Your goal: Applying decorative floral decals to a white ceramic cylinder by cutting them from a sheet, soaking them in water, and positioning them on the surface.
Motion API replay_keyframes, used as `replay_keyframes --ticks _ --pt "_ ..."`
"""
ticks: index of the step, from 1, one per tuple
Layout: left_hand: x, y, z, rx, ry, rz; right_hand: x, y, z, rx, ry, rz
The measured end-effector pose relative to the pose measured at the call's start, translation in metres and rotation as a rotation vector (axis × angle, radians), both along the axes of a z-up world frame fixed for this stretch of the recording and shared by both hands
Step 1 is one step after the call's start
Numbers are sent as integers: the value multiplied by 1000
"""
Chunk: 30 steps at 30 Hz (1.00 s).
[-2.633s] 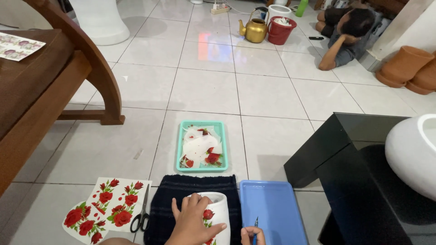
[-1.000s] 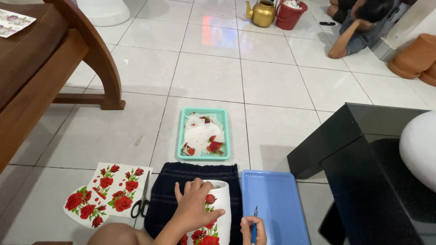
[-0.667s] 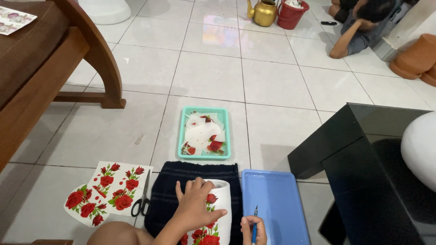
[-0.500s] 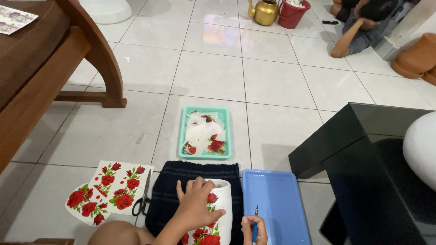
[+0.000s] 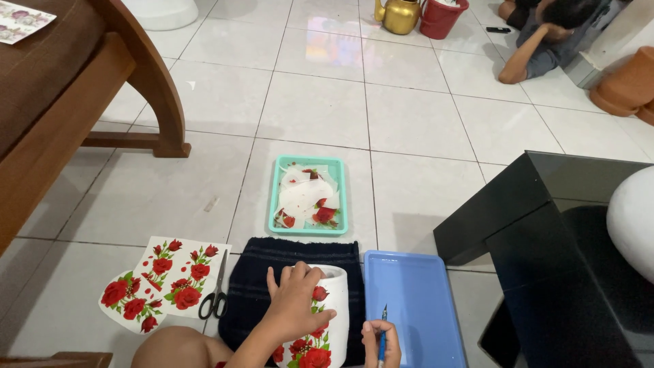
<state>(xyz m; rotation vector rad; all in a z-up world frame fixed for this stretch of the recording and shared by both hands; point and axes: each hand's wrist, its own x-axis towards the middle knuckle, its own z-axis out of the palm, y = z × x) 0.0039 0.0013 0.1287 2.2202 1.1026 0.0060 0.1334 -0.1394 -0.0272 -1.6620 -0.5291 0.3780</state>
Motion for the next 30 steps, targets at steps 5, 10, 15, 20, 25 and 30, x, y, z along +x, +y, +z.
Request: replay_keyframes --ticks 5,10,15,20,25,30 --pt "0 0 -8 32 -17 -2 -2 -1 4 11 -19 9" --pt "0 2 -9 27 -28 -17 0 -1 0 7 -24 13" --pt "1 3 -8 16 -26 -16 1 0 -3 32 -29 27" --pt "1 3 -11 35 -53 -12 0 0 1 17 -18 18" --pt "-1 3 -10 29 -75 -21 -1 0 4 -16 -35 4" --pt "-1 3 -11 11 -37 -18 -1 0 6 -72 1 -6"
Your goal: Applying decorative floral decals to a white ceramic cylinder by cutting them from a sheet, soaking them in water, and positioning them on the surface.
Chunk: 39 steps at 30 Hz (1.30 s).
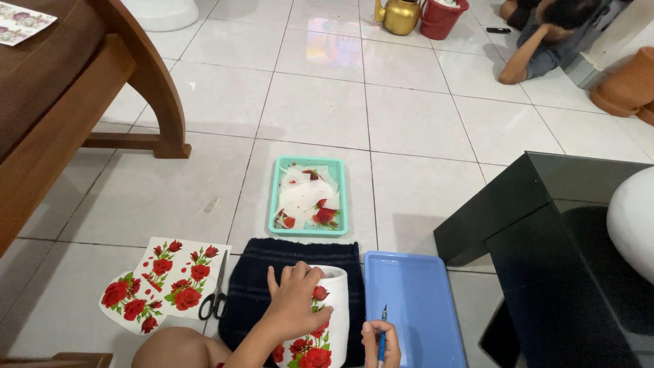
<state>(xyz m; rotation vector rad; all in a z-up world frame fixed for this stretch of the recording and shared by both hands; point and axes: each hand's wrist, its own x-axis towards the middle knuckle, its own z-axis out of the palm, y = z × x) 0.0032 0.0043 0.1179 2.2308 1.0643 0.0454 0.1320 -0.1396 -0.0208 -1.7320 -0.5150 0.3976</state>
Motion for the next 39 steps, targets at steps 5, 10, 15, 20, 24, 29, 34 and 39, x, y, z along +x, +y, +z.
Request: replay_keyframes --ticks 5,10,15,20,24,29,34,39 --pt "1 4 -6 13 -25 9 1 1 9 46 113 27" --pt "-4 4 -1 -90 -21 45 -7 -3 35 53 330 -33" --pt "-9 8 -14 -4 -40 -36 -21 -8 42 260 298 -64" --pt "-10 4 -3 3 22 -37 -34 -8 48 75 87 51" --pt "-9 4 1 2 54 -67 -40 4 28 -3 24 99" --pt "-8 4 10 -9 91 -64 -49 17 36 -46 37 122" --pt "-6 6 10 -48 114 -45 -48 18 36 -56 20 169" --pt "-5 10 8 -35 81 -82 -46 23 38 -97 78 183"
